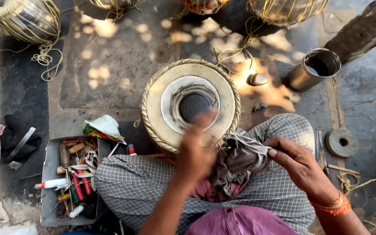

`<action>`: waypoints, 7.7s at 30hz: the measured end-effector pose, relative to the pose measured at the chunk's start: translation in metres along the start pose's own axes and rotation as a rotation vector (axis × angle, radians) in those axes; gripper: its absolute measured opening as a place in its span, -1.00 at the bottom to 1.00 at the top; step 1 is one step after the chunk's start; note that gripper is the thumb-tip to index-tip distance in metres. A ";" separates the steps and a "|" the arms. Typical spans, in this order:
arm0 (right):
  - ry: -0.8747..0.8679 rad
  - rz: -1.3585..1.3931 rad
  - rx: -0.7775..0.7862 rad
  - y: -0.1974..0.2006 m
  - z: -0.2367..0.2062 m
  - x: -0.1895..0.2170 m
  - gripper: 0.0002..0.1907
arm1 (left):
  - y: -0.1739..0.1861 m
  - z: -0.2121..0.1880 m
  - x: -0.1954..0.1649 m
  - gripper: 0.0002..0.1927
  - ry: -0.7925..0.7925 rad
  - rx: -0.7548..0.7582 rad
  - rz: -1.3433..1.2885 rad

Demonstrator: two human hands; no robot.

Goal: The person sits cross-legged on the ground with a tabla drum head on their lap and works a black paste layer on the drumhead center, pressing and smoothing it with their fingers. They occasionally wipe the surface with a cloth, dip a finger into a metal cup of liquid, and continue shaping the paste.

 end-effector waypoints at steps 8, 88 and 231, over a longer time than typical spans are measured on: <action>0.196 0.501 -0.233 0.026 -0.005 0.031 -0.70 | -0.028 -0.025 0.002 -0.40 0.546 0.353 -0.159; 0.375 -0.496 -0.134 0.005 0.104 0.062 -0.56 | 0.084 0.100 0.150 -0.45 0.450 0.142 0.035; 0.560 -1.162 -0.099 -0.045 0.133 0.077 -0.71 | 0.092 0.074 0.121 -0.37 0.352 0.147 -0.050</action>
Point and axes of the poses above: each hand's wrist, its own z-axis towards the middle knuckle, its own y-axis out of the back of the hand, x = y × z, the point moved 6 cm from there along z, towards the middle knuckle, and after that the axes turned 7 degrees about -z, right-handed, at the moved point
